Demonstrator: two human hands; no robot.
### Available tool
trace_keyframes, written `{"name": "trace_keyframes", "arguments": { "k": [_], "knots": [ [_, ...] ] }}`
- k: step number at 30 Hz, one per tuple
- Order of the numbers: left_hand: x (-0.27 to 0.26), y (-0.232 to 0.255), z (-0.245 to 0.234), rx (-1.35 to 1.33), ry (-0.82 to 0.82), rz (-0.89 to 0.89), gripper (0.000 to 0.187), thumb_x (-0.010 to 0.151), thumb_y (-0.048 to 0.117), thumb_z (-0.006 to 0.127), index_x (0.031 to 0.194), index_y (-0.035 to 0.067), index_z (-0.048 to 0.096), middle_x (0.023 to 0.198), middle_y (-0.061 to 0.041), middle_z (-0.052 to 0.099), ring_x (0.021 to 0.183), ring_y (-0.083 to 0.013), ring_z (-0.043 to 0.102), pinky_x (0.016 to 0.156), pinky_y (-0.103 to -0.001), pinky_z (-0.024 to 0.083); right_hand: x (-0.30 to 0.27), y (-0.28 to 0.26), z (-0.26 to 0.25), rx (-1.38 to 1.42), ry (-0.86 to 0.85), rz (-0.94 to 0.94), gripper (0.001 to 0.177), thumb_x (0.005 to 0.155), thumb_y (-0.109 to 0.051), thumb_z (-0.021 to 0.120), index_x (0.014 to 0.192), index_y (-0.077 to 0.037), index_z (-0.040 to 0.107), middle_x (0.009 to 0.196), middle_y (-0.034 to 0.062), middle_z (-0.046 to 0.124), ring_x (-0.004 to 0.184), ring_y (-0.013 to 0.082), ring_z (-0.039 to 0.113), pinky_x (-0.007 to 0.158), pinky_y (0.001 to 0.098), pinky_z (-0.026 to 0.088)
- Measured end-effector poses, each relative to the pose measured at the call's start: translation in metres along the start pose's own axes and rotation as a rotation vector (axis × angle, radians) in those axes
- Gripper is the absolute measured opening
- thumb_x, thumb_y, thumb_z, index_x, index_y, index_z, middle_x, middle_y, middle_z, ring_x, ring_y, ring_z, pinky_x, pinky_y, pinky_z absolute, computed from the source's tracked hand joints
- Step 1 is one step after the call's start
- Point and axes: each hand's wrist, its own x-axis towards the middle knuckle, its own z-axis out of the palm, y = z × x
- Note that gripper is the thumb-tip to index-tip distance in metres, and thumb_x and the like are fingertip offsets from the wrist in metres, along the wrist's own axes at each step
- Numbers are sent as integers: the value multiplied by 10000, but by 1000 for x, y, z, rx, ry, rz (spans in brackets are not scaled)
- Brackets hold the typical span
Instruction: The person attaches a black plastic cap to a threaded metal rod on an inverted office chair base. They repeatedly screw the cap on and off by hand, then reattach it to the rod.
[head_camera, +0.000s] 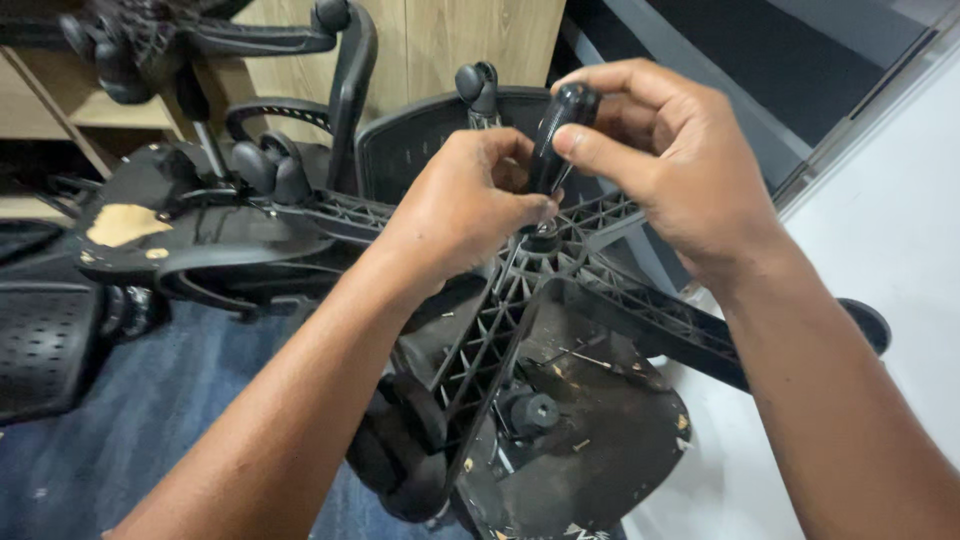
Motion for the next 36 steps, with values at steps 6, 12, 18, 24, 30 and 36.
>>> {"name": "trace_keyframes", "arguments": {
  "k": [6,12,18,24,30,36],
  "knots": [
    [7,15,14,-4,4,-16,261,753,53,797,1000,32,717,908,-11,795,833,-74,742,777,-253,584,-2,9,-18,48,38,46,301,941,-101,732,1235,-60,682,1071,24,744,1011,84,696,938,258,555],
    [16,23,36,227,84,-133,191,780,110,811,938,46,724,812,-73,762,745,-113,677,710,-289,544,0,27,-41,67,23,-51,299,951,-93,724,1245,-62,681,1055,10,744,994,71,698,935,251,565],
    [17,4,60,228,143,-214,297,746,133,811,1013,42,717,852,-63,782,799,-132,729,748,-305,572,-4,68,-38,257,-10,27,301,909,-68,744,1204,-41,687,1016,11,731,918,57,671,853,236,551],
    [-10,-8,89,471,400,-253,388,730,167,836,1077,38,720,992,-166,756,952,-322,734,833,-410,550,-1,84,-24,117,66,-55,329,887,-157,814,1149,-23,665,960,13,743,892,59,693,824,232,555],
    [-15,-12,99,463,544,-314,326,789,109,736,1099,23,684,1055,-173,755,1040,-356,700,876,-449,533,4,83,-13,30,26,-126,325,895,-151,806,1158,-5,681,990,60,732,932,110,672,861,272,556],
    [-17,-17,85,257,416,-280,296,830,50,556,1094,24,687,977,-187,784,939,-282,789,859,-393,583,4,75,-22,375,-165,-30,405,993,-56,584,1397,-73,563,1240,51,714,1129,90,648,1014,270,511]
  ]
}}
